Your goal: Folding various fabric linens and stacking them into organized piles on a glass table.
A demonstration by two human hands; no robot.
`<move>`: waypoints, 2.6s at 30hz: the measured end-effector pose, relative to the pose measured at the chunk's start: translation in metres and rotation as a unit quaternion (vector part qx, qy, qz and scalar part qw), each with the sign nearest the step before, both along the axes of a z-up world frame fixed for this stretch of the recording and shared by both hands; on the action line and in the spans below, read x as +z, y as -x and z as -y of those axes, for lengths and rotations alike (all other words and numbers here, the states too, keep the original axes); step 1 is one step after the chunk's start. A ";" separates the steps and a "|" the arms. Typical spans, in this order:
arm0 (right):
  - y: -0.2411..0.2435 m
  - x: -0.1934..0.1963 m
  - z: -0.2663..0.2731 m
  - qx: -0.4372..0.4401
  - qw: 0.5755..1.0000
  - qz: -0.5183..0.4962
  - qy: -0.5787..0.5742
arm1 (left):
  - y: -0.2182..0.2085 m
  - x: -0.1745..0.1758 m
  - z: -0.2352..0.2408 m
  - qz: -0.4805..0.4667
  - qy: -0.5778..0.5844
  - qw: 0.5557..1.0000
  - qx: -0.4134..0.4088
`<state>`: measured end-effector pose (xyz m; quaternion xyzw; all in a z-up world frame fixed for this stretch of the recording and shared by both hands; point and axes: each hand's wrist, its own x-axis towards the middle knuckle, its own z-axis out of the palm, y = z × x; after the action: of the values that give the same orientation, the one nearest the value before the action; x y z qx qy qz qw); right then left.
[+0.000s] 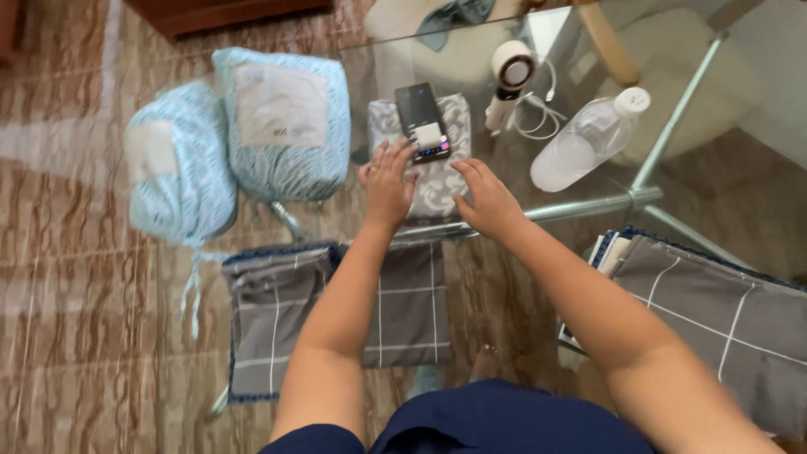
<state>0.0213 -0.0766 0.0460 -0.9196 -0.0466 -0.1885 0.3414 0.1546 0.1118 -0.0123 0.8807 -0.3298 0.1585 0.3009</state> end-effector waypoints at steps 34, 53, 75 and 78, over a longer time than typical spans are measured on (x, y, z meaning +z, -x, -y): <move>0.113 -0.085 -0.260 0.179 0.708 -0.495 -0.471 | 0.228 -0.059 -0.264 -0.311 0.633 0.631 0.323; 0.041 0.068 -0.118 0.306 0.576 -0.194 -0.733 | 0.253 0.124 -0.147 -0.457 0.664 0.591 -0.002; 0.042 -0.104 -0.084 -0.088 0.962 -0.222 -0.134 | 0.324 -0.105 -0.165 -0.660 0.433 0.582 0.194; 0.021 -0.122 -0.076 0.017 0.997 -0.051 0.054 | 0.328 -0.078 -0.165 -0.647 0.416 0.597 0.228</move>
<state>0.0003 -0.0002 -0.0764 -0.9442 -0.0546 -0.1328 0.2964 -0.1737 0.2769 -0.0903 0.5789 0.2645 -0.2690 0.7229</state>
